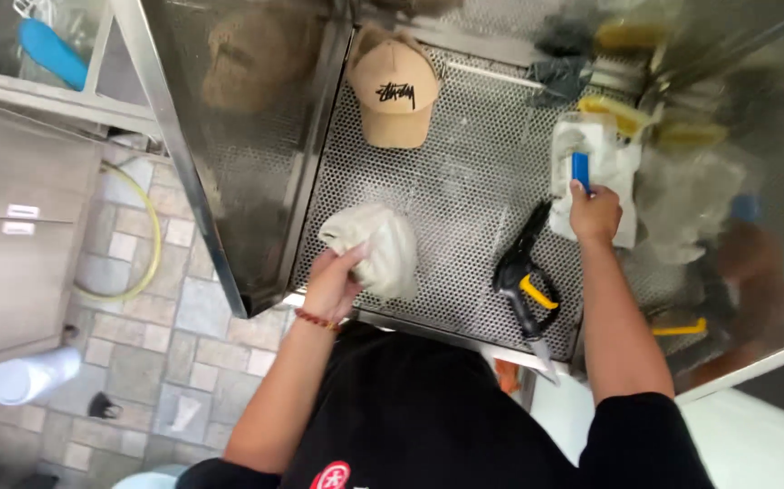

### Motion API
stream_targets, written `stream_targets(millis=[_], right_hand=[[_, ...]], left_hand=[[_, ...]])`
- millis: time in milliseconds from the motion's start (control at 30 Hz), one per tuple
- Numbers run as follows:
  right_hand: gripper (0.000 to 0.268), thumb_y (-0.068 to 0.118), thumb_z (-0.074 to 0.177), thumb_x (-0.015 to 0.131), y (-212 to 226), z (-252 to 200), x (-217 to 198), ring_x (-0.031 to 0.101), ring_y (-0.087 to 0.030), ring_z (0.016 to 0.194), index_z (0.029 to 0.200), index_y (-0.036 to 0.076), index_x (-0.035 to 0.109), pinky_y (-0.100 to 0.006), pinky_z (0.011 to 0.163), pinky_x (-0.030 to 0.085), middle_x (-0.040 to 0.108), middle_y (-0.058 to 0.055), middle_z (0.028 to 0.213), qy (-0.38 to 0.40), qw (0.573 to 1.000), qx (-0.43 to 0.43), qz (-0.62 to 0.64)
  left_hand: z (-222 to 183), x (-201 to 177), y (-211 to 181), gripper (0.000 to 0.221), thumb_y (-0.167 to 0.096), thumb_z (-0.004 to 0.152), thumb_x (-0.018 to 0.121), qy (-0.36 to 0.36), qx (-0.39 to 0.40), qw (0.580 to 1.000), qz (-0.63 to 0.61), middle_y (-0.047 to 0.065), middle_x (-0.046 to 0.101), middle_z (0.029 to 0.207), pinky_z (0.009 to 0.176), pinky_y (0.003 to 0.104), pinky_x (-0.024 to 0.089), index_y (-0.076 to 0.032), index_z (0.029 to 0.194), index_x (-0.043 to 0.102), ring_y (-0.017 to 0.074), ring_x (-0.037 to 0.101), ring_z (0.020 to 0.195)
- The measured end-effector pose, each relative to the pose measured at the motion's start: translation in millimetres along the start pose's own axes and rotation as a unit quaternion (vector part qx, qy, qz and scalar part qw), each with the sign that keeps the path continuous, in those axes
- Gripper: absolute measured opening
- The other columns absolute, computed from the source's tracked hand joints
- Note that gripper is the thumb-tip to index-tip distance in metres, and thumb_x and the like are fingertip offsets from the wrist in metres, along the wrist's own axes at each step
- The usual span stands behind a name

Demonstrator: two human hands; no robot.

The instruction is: Scrubbing and cleaning a white baseball cap using a blue brush and cleaning solution in a stainless steel booth.

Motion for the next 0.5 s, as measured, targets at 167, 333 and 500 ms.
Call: stream_targets(millis=[167, 333, 500], right_hand=[[0.038, 0.036, 0.101, 0.073, 70, -68, -29, 0.072, -0.035, 0.085, 0.116, 0.0, 0.073, -0.045, 0.076, 0.054, 0.074, -0.021, 0.095, 0.0, 0.997, -0.04, 0.072], [0.035, 0.019, 0.096, 0.071, 128, -150, -2, 0.06, -0.01, 0.069, 0.125, 0.0, 0.067, -0.028, 0.062, 0.049, 0.069, -0.004, 0.078, 0.163, 0.95, 0.019, 0.265], [0.035, 0.018, 0.097, 0.068, 188, -204, 13, 0.062, -0.01, 0.075, 0.127, 0.001, 0.062, -0.029, 0.066, 0.052, 0.07, -0.004, 0.085, 0.233, 0.905, -0.03, 0.355]], left_hand=[[13, 6, 9, 0.032, -0.004, 0.09, 0.068, -0.018, 0.009, 0.998, -0.052, 0.007, 0.069, 0.118, 0.086, 0.039, 0.058, -0.004, 0.121, 0.062, 0.0212, 0.068, 0.105], [29, -3, 4, 0.025, 0.002, 0.093, 0.067, 0.001, 0.085, 0.996, 0.024, 0.006, 0.067, 0.114, 0.09, 0.037, 0.055, -0.007, 0.114, 0.059, 0.0202, 0.066, 0.104], [51, -1, 13, 0.031, -0.004, 0.098, 0.067, 0.102, 0.128, 0.983, -0.08, 0.013, 0.062, 0.13, 0.105, 0.044, 0.053, -0.001, 0.127, 0.055, 0.0261, 0.062, 0.119]])
Point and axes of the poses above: each hand's wrist, its own z-axis towards the middle knuckle, its own x-axis out of the palm, y = z × x, the point moved 6 cm from there along z, towards the middle knuckle
